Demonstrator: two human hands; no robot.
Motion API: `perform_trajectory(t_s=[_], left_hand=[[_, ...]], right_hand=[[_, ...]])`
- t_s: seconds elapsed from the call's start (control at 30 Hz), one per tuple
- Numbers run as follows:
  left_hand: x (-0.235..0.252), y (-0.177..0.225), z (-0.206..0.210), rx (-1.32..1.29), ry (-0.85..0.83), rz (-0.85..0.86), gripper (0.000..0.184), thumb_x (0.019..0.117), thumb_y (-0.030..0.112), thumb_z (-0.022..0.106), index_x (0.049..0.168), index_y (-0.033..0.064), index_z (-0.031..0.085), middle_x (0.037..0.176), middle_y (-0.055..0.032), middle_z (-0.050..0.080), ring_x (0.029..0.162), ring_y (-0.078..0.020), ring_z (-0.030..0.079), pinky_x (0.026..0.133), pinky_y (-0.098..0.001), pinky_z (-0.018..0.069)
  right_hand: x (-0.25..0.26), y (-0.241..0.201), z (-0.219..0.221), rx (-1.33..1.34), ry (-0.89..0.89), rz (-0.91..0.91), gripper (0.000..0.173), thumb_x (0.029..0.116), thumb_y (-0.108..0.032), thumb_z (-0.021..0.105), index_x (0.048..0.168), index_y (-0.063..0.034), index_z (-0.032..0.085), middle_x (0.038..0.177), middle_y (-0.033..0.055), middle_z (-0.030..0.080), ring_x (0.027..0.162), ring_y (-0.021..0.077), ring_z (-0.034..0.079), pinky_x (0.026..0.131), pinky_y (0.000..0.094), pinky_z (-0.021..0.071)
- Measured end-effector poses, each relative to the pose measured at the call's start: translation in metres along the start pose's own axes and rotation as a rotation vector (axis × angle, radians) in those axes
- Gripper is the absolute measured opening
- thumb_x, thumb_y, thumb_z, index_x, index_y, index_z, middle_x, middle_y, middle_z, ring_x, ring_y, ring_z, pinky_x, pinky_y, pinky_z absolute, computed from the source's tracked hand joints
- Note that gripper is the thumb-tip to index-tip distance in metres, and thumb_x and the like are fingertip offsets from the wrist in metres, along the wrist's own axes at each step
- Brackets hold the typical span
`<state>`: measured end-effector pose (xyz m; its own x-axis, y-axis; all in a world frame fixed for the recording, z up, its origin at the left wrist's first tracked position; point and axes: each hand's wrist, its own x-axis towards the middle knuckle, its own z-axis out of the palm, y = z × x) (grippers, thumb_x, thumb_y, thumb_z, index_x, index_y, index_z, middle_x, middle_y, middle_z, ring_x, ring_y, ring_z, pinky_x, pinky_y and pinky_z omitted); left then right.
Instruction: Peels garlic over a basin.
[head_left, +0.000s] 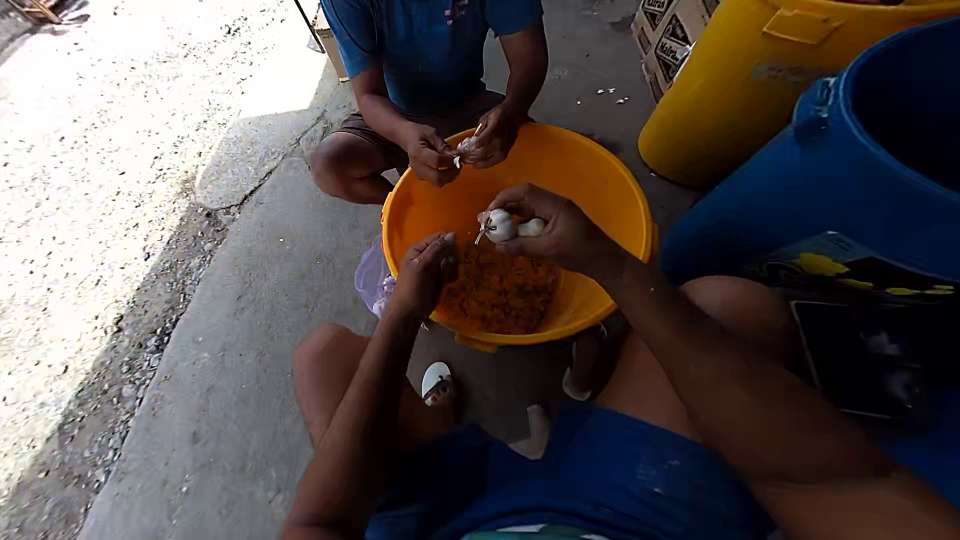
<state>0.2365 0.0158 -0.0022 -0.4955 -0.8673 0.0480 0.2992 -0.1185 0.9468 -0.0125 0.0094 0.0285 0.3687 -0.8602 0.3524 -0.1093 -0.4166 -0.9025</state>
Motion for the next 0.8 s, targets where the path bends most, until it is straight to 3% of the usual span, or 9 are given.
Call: perform_trajectory(t_s=[0.1,0.17,0.23,0.33,0.43,0.53,0.6,0.73,0.8], left_hand=[[-0.011,-0.002,-0.003,0.187,0.020,0.107,0.011,0.1042,0.024,0.055,0.109,0.0167,0.061,0.078,-0.0015,0.055,0.061,-0.0085,0.051,0.056,-0.0223,0.0460],[-0.012,0.000,0.006,0.234,0.041,0.105,0.025,0.1015,0.015,0.059,0.127,0.0144,0.058,0.093,-0.0056,0.062,0.070,-0.0120,0.058,0.061,-0.0254,0.0520],[-0.005,0.007,0.024,0.287,0.095,0.102,0.036,0.0981,0.008,0.062,0.133,0.0123,0.054,0.105,-0.0059,0.065,0.080,-0.0146,0.064,0.067,-0.0293,0.0571],[-0.005,0.015,0.035,0.370,0.116,0.162,0.050,0.0961,0.003,0.067,0.143,0.0093,0.051,0.127,-0.0098,0.062,0.101,-0.0194,0.068,0.080,-0.0352,0.0616],[0.000,0.015,0.033,0.379,0.119,0.231,0.036,0.0996,0.007,0.062,0.135,0.0004,0.059,0.123,-0.0126,0.067,0.103,-0.0186,0.068,0.087,-0.0351,0.0596],[0.008,0.013,0.040,0.460,0.240,0.250,0.018,0.0968,0.012,0.070,0.111,0.0009,0.067,0.100,-0.0078,0.072,0.089,-0.0134,0.071,0.080,-0.0308,0.0616],[0.012,0.015,0.047,0.500,0.281,0.297,0.012,0.0963,0.010,0.070,0.103,0.0004,0.067,0.093,-0.0071,0.070,0.083,-0.0121,0.070,0.076,-0.0295,0.0608],[0.021,0.014,0.063,0.537,0.282,0.312,0.008,0.0974,0.008,0.067,0.097,-0.0003,0.067,0.088,-0.0072,0.067,0.078,-0.0120,0.067,0.071,-0.0298,0.0586],[0.025,0.012,0.071,0.439,0.293,0.181,0.010,0.0997,0.008,0.061,0.096,-0.0007,0.065,0.082,-0.0073,0.064,0.073,-0.0128,0.063,0.068,-0.0311,0.0548]], right_hand=[[0.000,0.002,0.001,0.017,-0.011,0.006,0.048,0.0829,-0.009,0.081,0.126,-0.0049,0.061,0.112,0.0076,0.071,0.101,0.0163,0.070,0.088,0.0309,0.0607],[-0.002,-0.002,0.003,-0.027,-0.012,0.016,0.049,0.0832,-0.009,0.082,0.127,-0.0067,0.060,0.112,0.0058,0.071,0.099,0.0154,0.070,0.085,0.0306,0.0610],[-0.005,-0.007,0.004,-0.094,-0.012,0.049,0.049,0.0841,-0.012,0.082,0.128,-0.0125,0.061,0.114,0.0019,0.070,0.095,0.0135,0.069,0.079,0.0295,0.0608],[-0.003,-0.008,0.004,-0.135,-0.063,0.048,0.047,0.0858,-0.016,0.081,0.129,-0.0124,0.062,0.121,0.0033,0.067,0.100,0.0152,0.069,0.081,0.0319,0.0618],[-0.006,-0.015,0.003,-0.207,-0.086,0.051,0.047,0.0844,-0.013,0.081,0.128,-0.0137,0.063,0.123,0.0025,0.066,0.098,0.0147,0.069,0.079,0.0309,0.0617],[-0.013,-0.019,0.001,-0.321,-0.075,0.021,0.051,0.0853,-0.012,0.081,0.132,-0.0165,0.060,0.125,0.0026,0.066,0.093,0.0144,0.070,0.076,0.0317,0.0621],[-0.013,-0.020,-0.002,-0.401,-0.054,0.002,0.051,0.0868,-0.016,0.080,0.133,-0.0167,0.059,0.121,0.0048,0.067,0.088,0.0152,0.069,0.075,0.0338,0.0611],[-0.022,-0.024,-0.013,-0.580,0.001,-0.037,0.051,0.0873,-0.021,0.080,0.134,-0.0160,0.060,0.107,0.0124,0.068,0.080,0.0214,0.066,0.070,0.0412,0.0569],[-0.026,-0.023,-0.019,-0.674,-0.005,-0.106,0.046,0.0905,-0.021,0.077,0.133,-0.0128,0.062,0.119,0.0151,0.068,0.089,0.0263,0.068,0.074,0.0457,0.0572]])
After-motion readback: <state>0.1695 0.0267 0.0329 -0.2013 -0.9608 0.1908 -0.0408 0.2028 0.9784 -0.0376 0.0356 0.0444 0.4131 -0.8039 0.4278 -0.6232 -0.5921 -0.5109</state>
